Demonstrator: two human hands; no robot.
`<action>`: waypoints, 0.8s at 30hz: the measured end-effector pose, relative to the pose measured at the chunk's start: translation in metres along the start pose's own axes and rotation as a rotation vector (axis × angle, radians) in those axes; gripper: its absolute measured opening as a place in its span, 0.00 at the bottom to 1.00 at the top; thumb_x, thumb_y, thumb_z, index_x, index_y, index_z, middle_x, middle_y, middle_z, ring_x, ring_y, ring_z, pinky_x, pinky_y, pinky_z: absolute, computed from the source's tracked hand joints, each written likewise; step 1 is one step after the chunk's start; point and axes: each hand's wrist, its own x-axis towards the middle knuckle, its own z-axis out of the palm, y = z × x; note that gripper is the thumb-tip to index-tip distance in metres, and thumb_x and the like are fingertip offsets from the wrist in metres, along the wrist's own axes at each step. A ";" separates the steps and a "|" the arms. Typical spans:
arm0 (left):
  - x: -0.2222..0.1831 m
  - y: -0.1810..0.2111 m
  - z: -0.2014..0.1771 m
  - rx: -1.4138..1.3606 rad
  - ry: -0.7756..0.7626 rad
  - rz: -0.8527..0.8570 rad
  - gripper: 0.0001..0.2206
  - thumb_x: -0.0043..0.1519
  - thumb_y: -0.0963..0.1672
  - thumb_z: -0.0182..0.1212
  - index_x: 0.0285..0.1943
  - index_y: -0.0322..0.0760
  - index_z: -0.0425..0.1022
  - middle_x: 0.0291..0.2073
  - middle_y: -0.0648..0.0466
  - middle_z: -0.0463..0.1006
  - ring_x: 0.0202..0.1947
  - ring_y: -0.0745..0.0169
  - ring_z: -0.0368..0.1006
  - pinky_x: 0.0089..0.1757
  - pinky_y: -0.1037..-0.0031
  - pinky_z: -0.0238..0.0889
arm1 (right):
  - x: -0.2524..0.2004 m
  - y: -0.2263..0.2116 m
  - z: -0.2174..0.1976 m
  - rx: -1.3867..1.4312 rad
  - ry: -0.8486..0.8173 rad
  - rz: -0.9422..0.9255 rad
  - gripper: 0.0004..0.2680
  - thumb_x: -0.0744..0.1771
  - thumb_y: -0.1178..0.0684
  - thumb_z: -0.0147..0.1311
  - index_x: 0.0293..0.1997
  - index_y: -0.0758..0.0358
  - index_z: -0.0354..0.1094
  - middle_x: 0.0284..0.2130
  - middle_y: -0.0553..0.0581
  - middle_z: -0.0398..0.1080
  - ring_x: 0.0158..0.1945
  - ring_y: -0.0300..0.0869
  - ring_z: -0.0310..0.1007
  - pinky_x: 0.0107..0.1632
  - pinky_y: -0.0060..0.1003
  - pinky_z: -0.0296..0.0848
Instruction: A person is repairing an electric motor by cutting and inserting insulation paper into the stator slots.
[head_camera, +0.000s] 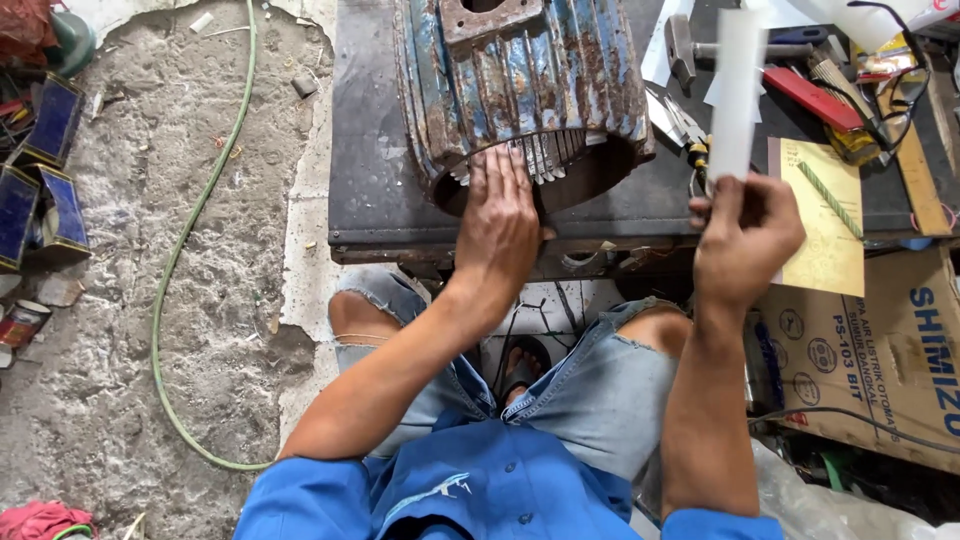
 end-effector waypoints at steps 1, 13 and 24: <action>-0.005 -0.002 -0.007 0.001 -0.001 0.001 0.49 0.61 0.68 0.41 0.77 0.26 0.51 0.73 0.40 0.61 0.74 0.43 0.56 0.72 0.55 0.34 | -0.006 0.000 -0.004 0.001 0.001 0.002 0.04 0.75 0.63 0.56 0.49 0.77 0.66 0.41 0.72 0.75 0.35 0.47 0.80 0.36 0.32 0.85; -0.042 -0.020 -0.058 -0.052 0.062 0.114 0.27 0.69 0.45 0.36 0.75 0.23 0.58 0.71 0.31 0.62 0.73 0.33 0.54 0.72 0.49 0.33 | -0.064 -0.022 -0.031 0.096 0.122 0.011 0.06 0.76 0.63 0.52 0.44 0.70 0.58 0.29 0.69 0.70 0.30 0.53 0.78 0.32 0.41 0.79; -0.077 -0.005 -0.043 -2.123 -0.149 -0.338 0.17 0.69 0.52 0.53 0.60 0.44 0.78 0.45 0.51 0.85 0.51 0.62 0.80 0.58 0.66 0.66 | -0.082 -0.051 0.021 0.065 -0.264 -0.587 0.09 0.62 0.70 0.59 0.41 0.64 0.81 0.40 0.64 0.80 0.36 0.55 0.82 0.38 0.46 0.82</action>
